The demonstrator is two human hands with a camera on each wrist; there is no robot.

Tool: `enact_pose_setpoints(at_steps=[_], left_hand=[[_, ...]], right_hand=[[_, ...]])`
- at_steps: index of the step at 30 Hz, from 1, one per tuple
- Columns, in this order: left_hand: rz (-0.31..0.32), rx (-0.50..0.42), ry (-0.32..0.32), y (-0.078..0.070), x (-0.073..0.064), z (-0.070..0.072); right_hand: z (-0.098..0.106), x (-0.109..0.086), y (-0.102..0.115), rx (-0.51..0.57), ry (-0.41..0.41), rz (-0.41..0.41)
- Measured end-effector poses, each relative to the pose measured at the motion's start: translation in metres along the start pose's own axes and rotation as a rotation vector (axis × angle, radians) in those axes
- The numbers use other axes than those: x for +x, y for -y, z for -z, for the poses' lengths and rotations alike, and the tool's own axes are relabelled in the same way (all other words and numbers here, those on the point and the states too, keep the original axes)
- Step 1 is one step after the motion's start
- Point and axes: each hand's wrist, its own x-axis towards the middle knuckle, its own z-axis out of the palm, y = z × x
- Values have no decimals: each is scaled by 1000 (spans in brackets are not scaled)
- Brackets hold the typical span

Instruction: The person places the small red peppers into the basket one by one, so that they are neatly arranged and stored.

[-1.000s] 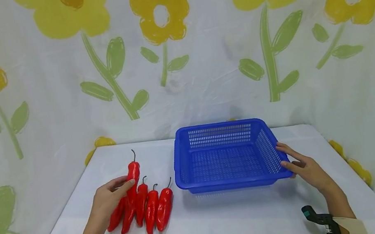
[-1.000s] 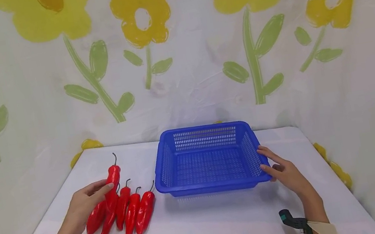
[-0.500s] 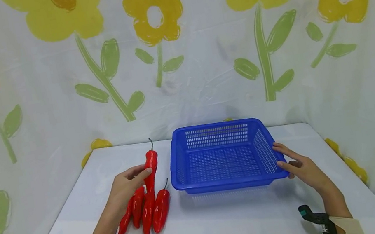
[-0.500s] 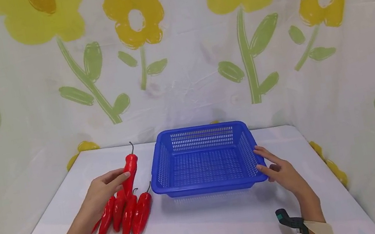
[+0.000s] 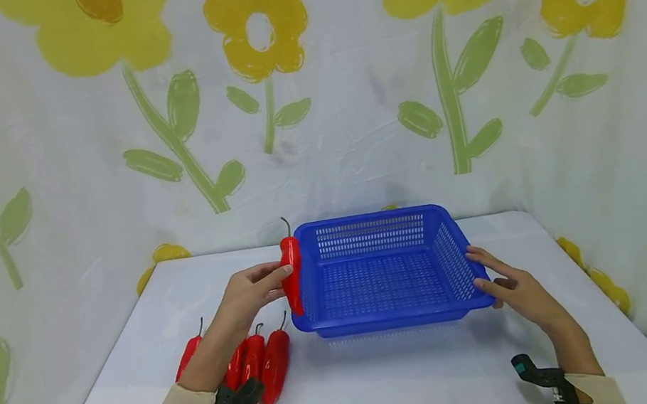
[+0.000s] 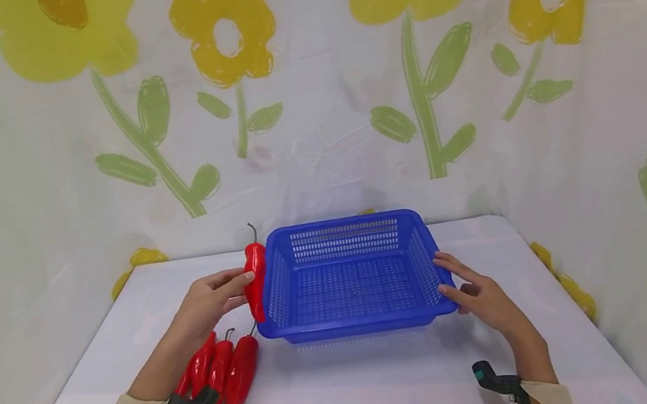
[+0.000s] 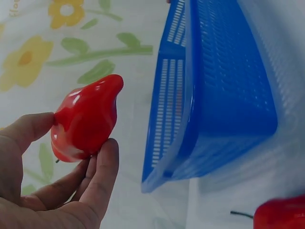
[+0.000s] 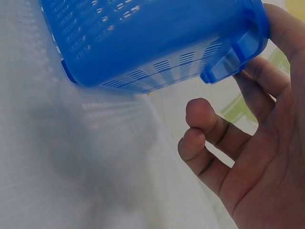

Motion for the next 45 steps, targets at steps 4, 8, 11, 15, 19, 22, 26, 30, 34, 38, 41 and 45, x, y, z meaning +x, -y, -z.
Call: enact_pose_setpoints(at_steps=[4, 8, 11, 15, 19, 22, 26, 30, 34, 38, 41, 45], left_hand=[[28, -43, 28, -3, 11, -13], [35, -109, 78, -6, 22, -25], [37, -155, 107, -11, 29, -31], [34, -184, 145, -20, 39, -42], [26, -191, 185, -28, 47, -54], [31, -195, 217, -33, 52, -62], [46, -192, 260, -41, 59, -74], [66, -175, 284, -46, 67, -89], [86, -176, 324, -48, 76, -108], [102, -202, 357, -50, 83, -124], [112, -215, 367, -50, 88, -133], [115, -202, 397, -50, 93, -144]], right_hand=[[1, 0, 0, -21, -5, -7], [5, 0, 1, -16, -9, -6], [5, 1, 1, 4, 7, -3], [5, 3, -1, 11, 11, 2], [4, 5, -1, 22, 6, 7], [3, 6, -1, 33, 10, 8], [0, 6, 0, 54, 9, -3], [-2, 4, -2, 66, 10, -24], [-1, -1, -6, 55, -4, -49], [0, -3, -9, 63, -16, -36], [-1, -1, -10, 73, -5, -15], [0, 3, -9, 71, 1, -6]])
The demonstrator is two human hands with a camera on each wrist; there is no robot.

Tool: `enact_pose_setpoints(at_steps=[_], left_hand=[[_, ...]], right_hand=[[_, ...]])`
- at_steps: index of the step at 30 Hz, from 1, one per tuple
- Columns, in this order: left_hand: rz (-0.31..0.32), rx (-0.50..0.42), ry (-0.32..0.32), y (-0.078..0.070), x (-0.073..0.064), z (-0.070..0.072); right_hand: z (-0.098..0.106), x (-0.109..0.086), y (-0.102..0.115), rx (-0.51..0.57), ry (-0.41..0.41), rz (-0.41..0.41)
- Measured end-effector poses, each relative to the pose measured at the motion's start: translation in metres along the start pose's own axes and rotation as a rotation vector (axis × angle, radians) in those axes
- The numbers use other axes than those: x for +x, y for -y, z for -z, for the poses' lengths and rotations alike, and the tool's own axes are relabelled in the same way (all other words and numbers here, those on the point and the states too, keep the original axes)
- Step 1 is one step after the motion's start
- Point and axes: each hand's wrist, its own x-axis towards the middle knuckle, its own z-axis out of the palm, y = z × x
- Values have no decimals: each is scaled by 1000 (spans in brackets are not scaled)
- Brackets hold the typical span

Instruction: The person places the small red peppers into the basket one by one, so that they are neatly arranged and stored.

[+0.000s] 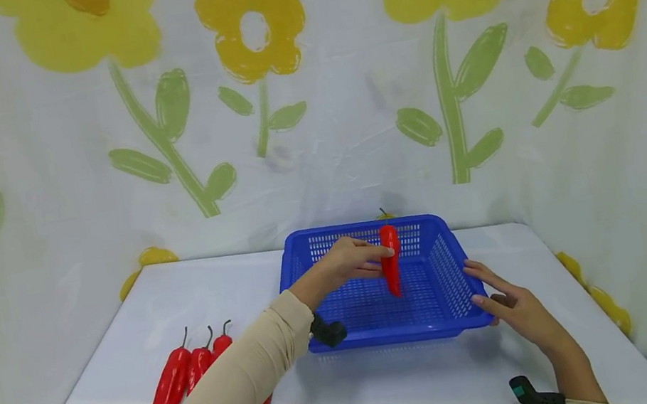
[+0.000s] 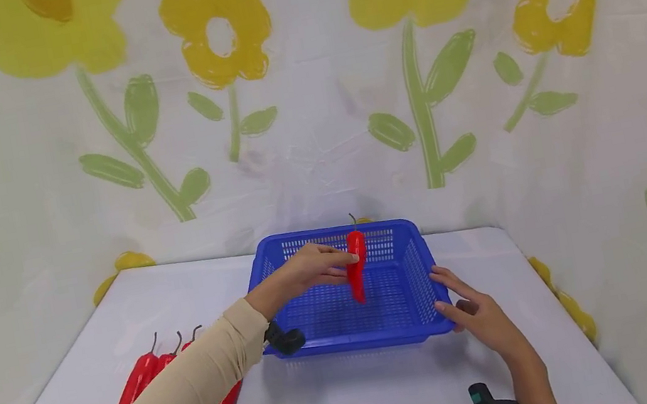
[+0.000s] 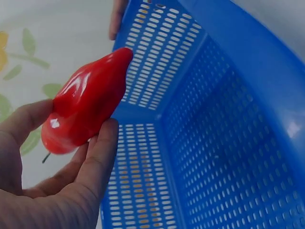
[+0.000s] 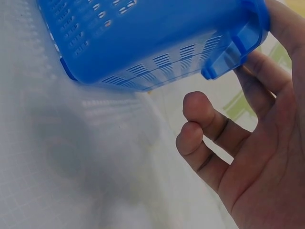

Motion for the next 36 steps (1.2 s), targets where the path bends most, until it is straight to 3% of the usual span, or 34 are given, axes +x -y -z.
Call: enact_pose_setpoints(at_steps=[10, 18, 25, 36], left_hand=[[39, 71, 22, 5, 17, -14], [106, 77, -5, 12, 37, -25], [158, 75, 51, 20, 53, -35], [188, 77, 69, 27, 68, -46]], right_hand=[[2, 1, -1, -27, -13, -3], [0, 0, -2, -21, -14, -4], [-1, -2, -2, -16, -10, -22], [0, 0, -1, -43, -29, 5]])
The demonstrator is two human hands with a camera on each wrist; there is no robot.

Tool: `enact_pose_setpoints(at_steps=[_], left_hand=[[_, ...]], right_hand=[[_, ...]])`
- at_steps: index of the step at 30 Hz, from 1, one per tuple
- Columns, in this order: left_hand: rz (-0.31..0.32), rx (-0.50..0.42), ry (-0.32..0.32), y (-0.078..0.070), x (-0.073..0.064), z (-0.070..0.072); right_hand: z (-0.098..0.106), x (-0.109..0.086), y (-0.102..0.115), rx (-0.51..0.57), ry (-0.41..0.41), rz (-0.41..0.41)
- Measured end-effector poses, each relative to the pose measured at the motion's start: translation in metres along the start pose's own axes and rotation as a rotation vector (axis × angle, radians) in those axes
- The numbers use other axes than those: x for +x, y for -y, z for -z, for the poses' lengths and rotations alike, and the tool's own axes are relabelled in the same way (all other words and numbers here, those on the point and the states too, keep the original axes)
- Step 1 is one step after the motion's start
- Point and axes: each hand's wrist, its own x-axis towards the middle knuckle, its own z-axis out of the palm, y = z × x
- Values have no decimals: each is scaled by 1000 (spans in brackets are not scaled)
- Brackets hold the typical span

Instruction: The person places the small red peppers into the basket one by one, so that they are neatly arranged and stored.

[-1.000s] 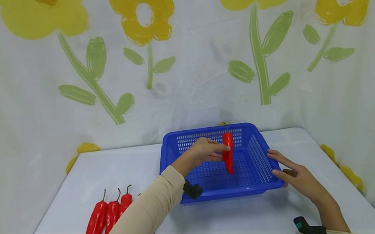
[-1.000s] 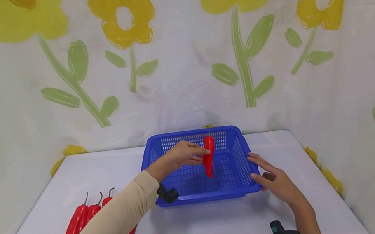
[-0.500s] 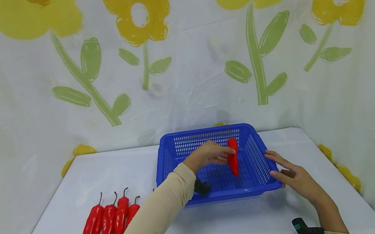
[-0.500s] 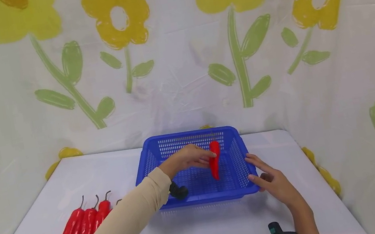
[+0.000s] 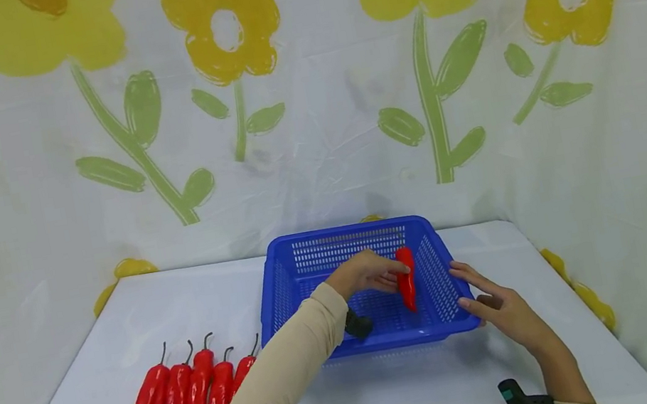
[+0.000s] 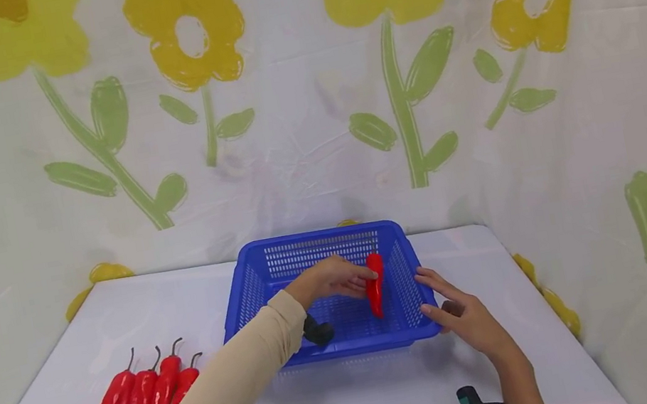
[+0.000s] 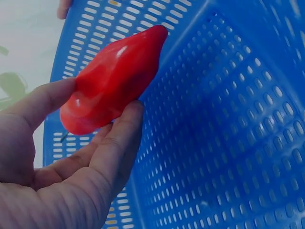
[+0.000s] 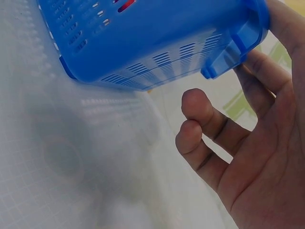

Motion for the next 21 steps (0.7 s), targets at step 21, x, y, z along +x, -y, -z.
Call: enact_pose_setpoints(at_steps=[21], left_hand=[[128, 23, -14, 9, 25, -17]], right_hand=[[-2, 0, -2, 33, 0, 20]])
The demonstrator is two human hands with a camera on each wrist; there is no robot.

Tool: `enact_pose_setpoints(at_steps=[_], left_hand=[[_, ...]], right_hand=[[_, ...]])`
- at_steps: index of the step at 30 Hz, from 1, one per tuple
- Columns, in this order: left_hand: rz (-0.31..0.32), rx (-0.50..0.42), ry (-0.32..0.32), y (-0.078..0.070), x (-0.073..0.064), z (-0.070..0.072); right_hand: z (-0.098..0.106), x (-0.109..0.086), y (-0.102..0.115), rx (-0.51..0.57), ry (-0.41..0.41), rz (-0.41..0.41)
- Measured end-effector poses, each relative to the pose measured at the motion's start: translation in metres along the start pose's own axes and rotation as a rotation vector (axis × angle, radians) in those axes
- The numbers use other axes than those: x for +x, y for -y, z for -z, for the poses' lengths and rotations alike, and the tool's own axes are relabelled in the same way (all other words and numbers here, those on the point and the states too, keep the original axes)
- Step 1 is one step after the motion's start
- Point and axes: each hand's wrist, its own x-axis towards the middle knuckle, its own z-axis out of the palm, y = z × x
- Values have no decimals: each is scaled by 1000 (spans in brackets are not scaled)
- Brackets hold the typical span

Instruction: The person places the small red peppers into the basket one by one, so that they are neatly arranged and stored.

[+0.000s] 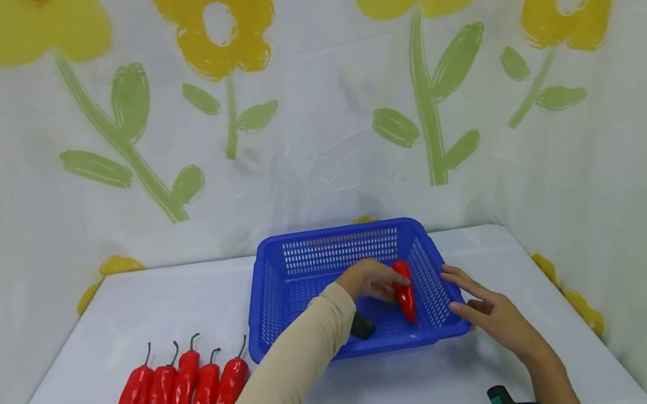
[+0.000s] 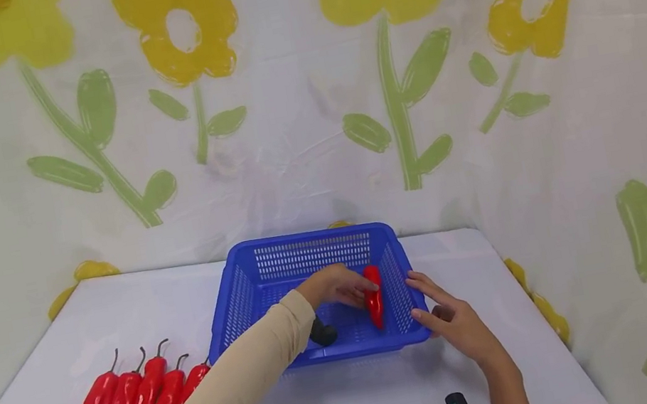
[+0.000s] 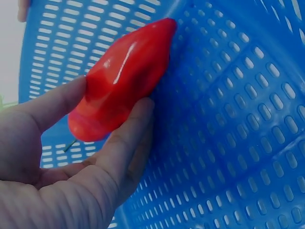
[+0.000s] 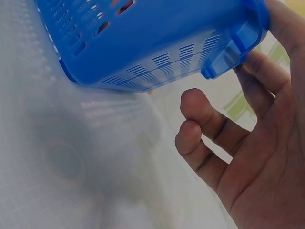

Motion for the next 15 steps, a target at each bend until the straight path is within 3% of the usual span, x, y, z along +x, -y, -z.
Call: enact_pose_setpoints(at_steps=[8, 15], left_hand=[[-29, 11, -45, 2, 0, -5], [-56, 142, -130, 0, -7, -5]], right_hand=[[-3, 1, -1, 23, 10, 27], [3, 0, -3, -8, 13, 41]])
